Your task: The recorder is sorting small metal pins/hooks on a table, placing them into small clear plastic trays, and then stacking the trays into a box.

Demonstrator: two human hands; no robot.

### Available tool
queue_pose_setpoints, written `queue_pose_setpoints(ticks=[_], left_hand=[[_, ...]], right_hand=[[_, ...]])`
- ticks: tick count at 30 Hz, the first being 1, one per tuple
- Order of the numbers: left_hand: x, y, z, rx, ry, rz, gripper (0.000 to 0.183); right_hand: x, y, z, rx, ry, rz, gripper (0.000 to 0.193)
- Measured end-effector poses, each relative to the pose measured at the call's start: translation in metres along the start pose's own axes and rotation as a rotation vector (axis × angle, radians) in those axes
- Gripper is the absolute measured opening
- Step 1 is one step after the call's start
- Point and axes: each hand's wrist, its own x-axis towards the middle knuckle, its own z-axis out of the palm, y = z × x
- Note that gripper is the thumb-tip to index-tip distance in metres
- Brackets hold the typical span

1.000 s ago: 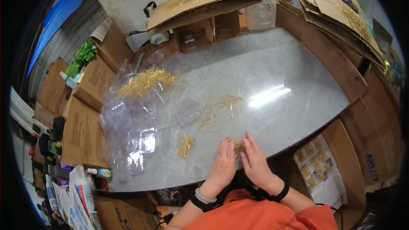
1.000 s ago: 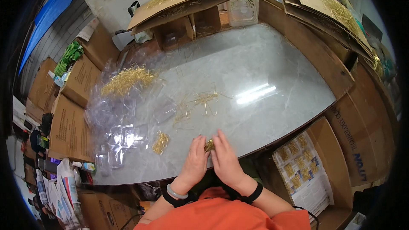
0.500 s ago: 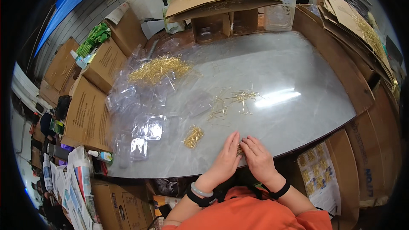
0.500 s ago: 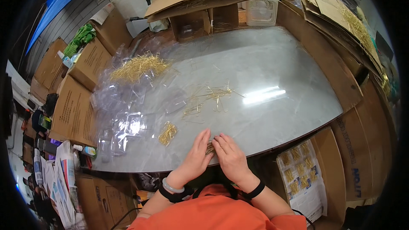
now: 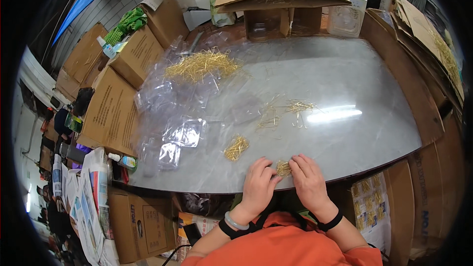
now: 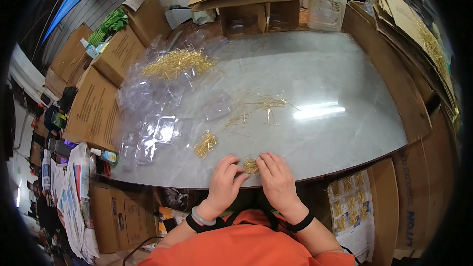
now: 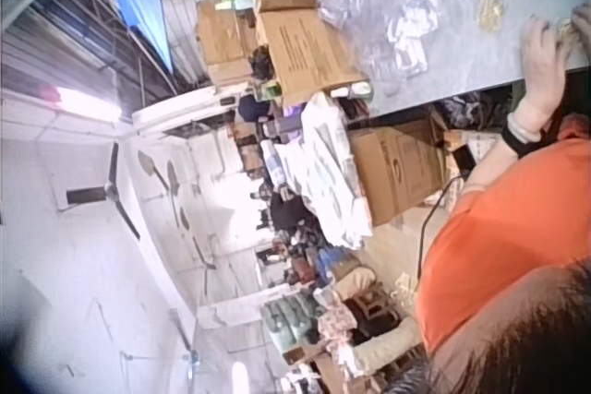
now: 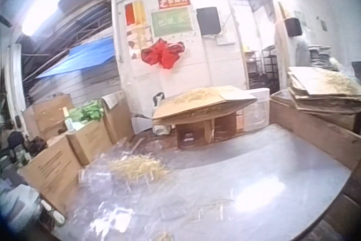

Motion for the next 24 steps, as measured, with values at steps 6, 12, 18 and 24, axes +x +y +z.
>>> queue_pose_setpoints(ticks=[6,12,18,24], left_hand=[[0.014,0.005,-0.006,0.042,-0.006,0.029,0.021],[0.008,-0.006,-0.013,0.014,-0.034,0.019,0.015],[0.019,-0.003,-0.002,0.044,-0.022,0.045,0.012],[0.016,-0.001,-0.003,0.038,-0.040,0.050,0.012]], right_hand=[[0.002,-0.002,0.000,-0.013,0.003,0.019,0.040],[-0.001,0.000,0.002,-0.028,0.019,0.019,0.041],[0.000,0.003,0.002,-0.011,0.000,0.013,0.040],[0.004,0.000,0.001,0.007,-0.004,0.017,0.039]])
